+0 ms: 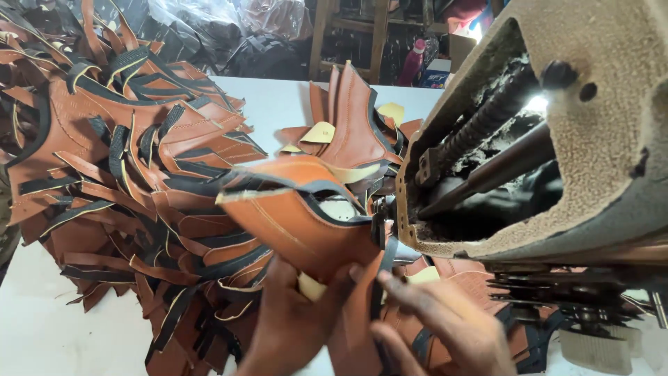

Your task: Stitch together leather pieces using a sewing machine to assemble shoe uppers.

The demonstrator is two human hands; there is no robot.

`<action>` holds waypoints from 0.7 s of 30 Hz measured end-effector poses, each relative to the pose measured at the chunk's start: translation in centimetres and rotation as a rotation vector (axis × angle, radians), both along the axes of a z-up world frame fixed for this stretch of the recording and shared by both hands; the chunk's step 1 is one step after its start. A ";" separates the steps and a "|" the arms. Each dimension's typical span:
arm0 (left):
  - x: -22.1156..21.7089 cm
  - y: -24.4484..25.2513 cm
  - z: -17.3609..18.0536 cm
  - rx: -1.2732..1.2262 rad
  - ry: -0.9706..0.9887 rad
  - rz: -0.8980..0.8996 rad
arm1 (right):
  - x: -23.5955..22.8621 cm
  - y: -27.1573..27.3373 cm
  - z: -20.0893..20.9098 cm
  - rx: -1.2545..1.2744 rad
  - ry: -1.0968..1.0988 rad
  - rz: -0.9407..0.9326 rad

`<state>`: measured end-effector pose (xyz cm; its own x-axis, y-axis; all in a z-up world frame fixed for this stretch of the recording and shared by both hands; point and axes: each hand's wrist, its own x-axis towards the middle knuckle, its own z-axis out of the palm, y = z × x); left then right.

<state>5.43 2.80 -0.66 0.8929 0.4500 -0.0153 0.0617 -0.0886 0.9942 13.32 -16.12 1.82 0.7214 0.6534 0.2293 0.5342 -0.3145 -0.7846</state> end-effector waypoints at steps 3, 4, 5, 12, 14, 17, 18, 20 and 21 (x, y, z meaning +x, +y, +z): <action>0.3 -2.6 -1.0 -0.181 -0.106 0.207 | -0.2 -1.1 -1.0 0.011 -0.104 0.112; 0.5 -3.2 -1.1 -0.208 -0.120 0.281 | -0.3 -1.6 -1.5 0.030 -0.054 0.139; 0.7 -3.8 -1.2 -0.235 -0.135 0.355 | -0.3 -2.1 -2.0 0.050 -0.003 0.165; 0.2 -4.5 -1.1 -0.361 -0.180 0.378 | 0.1 -4.6 -3.2 0.060 0.228 0.202; -0.3 -4.2 -1.4 -0.365 -0.167 0.313 | 0.1 -4.4 -3.1 0.062 0.242 0.192; -1.0 -3.4 0.2 -0.277 -0.204 0.255 | -0.2 -3.7 -2.9 0.124 0.267 0.167; -1.3 -3.4 0.0 -0.276 -0.204 0.257 | -0.3 -3.2 -2.7 0.124 0.268 0.169; -1.8 -3.5 -0.5 -0.163 -0.183 0.240 | -0.4 -2.5 -2.3 0.157 0.303 0.112; -2.1 -3.8 -0.6 -0.163 -0.182 0.241 | -0.5 -2.3 -2.5 0.157 0.304 0.113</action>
<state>3.29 -1.03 -1.26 0.7560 0.6530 0.0453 -0.1180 0.0679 0.9907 12.78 -18.44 -0.65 0.6972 0.7069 0.1189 0.2935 -0.1302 -0.9471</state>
